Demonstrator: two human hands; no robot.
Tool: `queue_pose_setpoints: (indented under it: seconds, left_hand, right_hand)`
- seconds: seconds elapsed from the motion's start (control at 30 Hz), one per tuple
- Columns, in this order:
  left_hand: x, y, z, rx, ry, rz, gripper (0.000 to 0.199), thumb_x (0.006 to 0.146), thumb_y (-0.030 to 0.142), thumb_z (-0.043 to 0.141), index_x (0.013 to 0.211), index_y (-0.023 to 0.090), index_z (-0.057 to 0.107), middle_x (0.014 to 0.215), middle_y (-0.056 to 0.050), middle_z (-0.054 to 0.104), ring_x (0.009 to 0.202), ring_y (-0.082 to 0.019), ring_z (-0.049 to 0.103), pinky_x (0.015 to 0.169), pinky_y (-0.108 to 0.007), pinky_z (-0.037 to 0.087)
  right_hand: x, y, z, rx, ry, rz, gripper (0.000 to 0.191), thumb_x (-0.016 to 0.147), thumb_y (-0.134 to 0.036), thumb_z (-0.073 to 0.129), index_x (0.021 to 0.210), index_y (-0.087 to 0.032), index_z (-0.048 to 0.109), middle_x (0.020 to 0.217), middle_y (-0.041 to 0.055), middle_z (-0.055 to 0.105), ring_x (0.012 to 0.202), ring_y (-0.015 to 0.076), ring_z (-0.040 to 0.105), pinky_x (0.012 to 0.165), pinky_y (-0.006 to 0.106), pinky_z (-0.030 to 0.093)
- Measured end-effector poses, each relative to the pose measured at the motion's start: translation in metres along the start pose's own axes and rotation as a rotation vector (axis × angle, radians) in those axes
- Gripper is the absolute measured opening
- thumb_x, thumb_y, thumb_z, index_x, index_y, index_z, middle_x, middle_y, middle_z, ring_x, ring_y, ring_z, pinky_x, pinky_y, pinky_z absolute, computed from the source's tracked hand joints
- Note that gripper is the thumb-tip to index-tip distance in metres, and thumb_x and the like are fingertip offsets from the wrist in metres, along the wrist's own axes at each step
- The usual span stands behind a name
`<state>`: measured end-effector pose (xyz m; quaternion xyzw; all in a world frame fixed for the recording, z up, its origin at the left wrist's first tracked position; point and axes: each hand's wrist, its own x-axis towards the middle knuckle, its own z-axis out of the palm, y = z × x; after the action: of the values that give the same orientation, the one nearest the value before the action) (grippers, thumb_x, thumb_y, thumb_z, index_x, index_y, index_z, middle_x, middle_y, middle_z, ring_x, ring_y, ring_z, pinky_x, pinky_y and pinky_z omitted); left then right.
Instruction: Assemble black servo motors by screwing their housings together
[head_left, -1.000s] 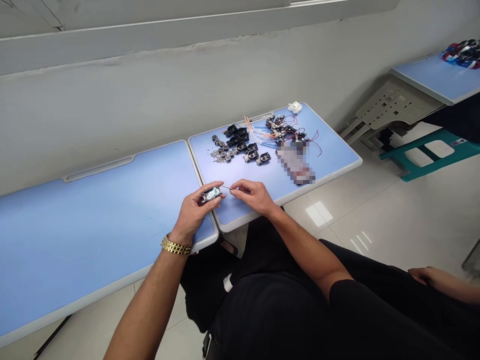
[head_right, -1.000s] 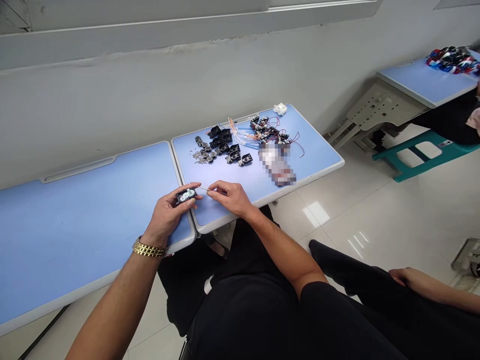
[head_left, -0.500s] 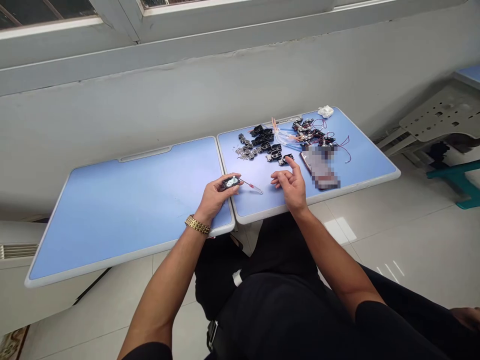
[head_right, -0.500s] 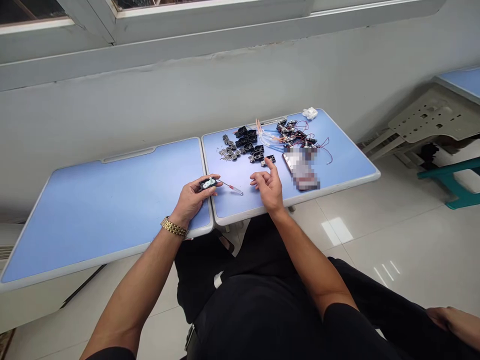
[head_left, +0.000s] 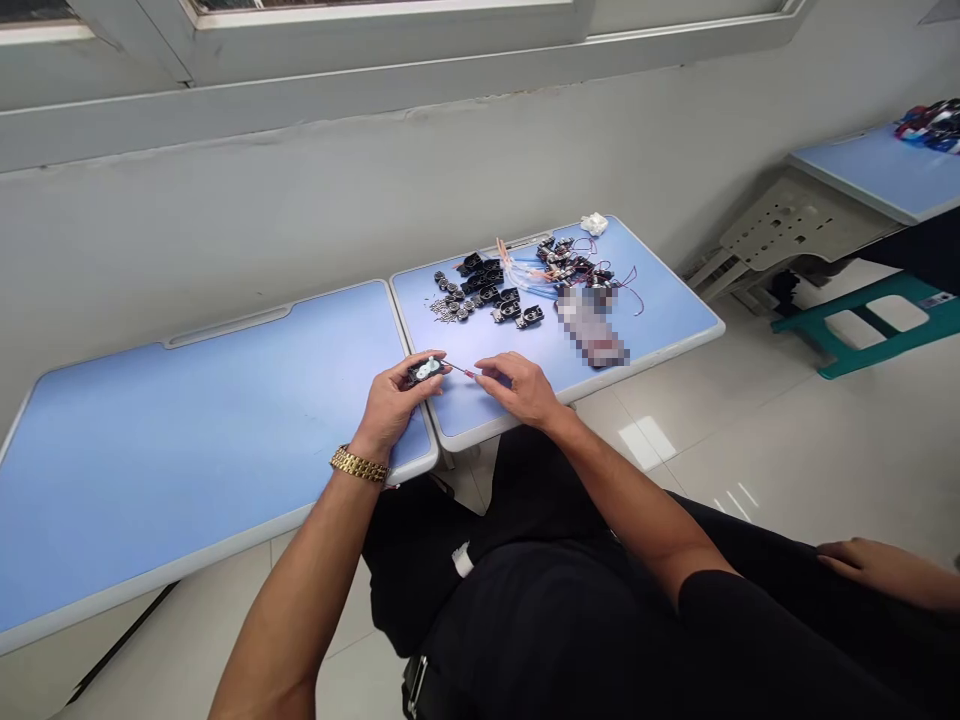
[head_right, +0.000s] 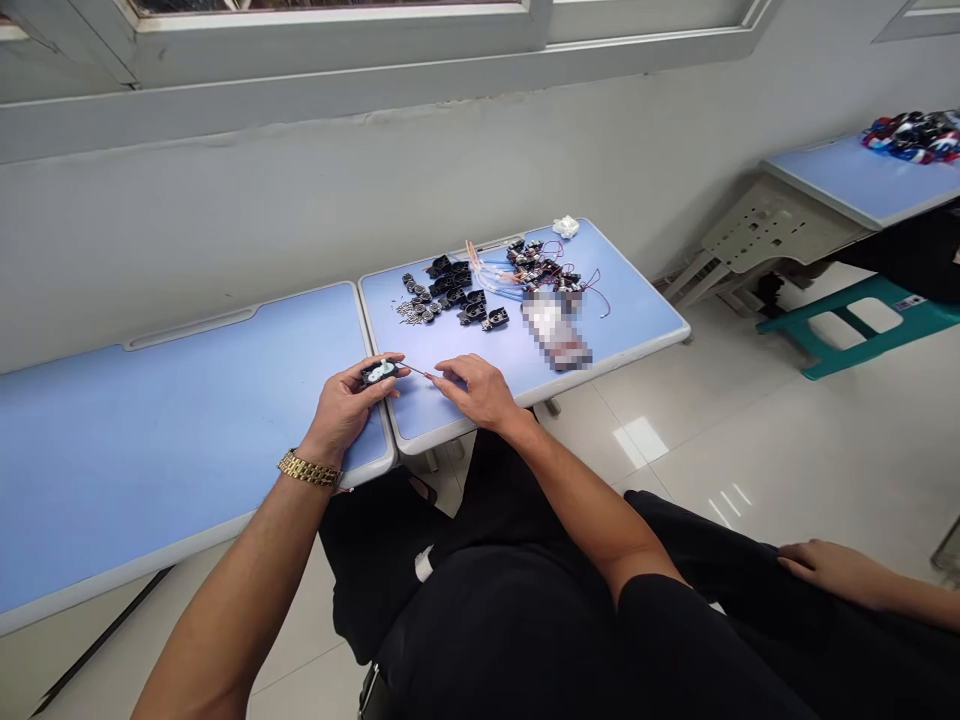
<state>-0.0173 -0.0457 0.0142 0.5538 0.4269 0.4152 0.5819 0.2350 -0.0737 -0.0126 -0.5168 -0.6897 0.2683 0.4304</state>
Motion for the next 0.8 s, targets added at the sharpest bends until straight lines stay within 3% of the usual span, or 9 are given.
queue_pose_setpoints:
  seconds: [0.27, 0.4, 0.5, 0.67, 0.8]
  left_hand:
    - [0.000, 0.001, 0.002, 0.033, -0.006, 0.010, 0.060, 0.085, 0.051, 0.098, 0.133, 0.018, 0.084, 0.133, -0.015, 0.084, 0.131, -0.036, 0.078, 0.091, -0.035, 0.068]
    - [-0.004, 0.005, 0.006, 0.026, 0.022, -0.005, 0.057, 0.084, 0.051, 0.098, 0.128, 0.017, 0.085, 0.129, -0.015, 0.085, 0.131, -0.037, 0.079, 0.095, -0.038, 0.069]
    - [-0.006, 0.005, 0.007, -0.017, 0.023, -0.027, 0.055, 0.083, 0.050, 0.098, 0.126, 0.018, 0.086, 0.131, -0.015, 0.084, 0.132, -0.037, 0.078, 0.095, -0.040, 0.068]
    - [-0.004, 0.000, 0.004, -0.051, 0.007, -0.042, 0.054, 0.085, 0.046, 0.097, 0.130, 0.020, 0.085, 0.135, -0.014, 0.083, 0.131, -0.035, 0.078, 0.104, -0.042, 0.065]
    - [0.003, 0.005, -0.002, -0.003, -0.040, -0.021, 0.053, 0.087, 0.044, 0.096, 0.132, 0.021, 0.084, 0.128, -0.013, 0.086, 0.130, -0.033, 0.078, 0.118, -0.048, 0.058]
  right_hand:
    - [-0.001, 0.001, 0.001, 0.014, 0.018, -0.023, 0.027, 0.102, -0.044, 0.073, 0.116, -0.022, 0.083, 0.098, 0.0083, 0.082, 0.096, 0.0247, 0.072, 0.095, 0.041, 0.056]
    - [-0.004, 0.011, -0.001, 0.072, 0.055, 0.053, 0.044, 0.103, -0.045, 0.069, 0.140, -0.022, 0.074, 0.097, 0.0045, 0.082, 0.084, 0.0206, 0.072, 0.087, 0.037, 0.059]
    - [-0.004, 0.018, -0.003, 0.117, 0.126, 0.125, 0.056, 0.112, -0.051, 0.049, 0.157, -0.019, 0.059, 0.099, 0.0058, 0.081, 0.083, 0.0205, 0.074, 0.084, 0.038, 0.061]
    - [0.001, 0.013, 0.000, 0.078, 0.038, 0.112, 0.040, 0.106, -0.051, 0.063, 0.131, -0.023, 0.077, 0.103, 0.0070, 0.083, 0.082, 0.0212, 0.072, 0.082, 0.038, 0.060]
    - [0.016, 0.003, 0.003, -0.002, -0.106, 0.021, 0.034, 0.099, -0.046, 0.074, 0.125, -0.026, 0.082, 0.108, 0.0067, 0.084, 0.090, 0.0240, 0.074, 0.089, 0.041, 0.058]
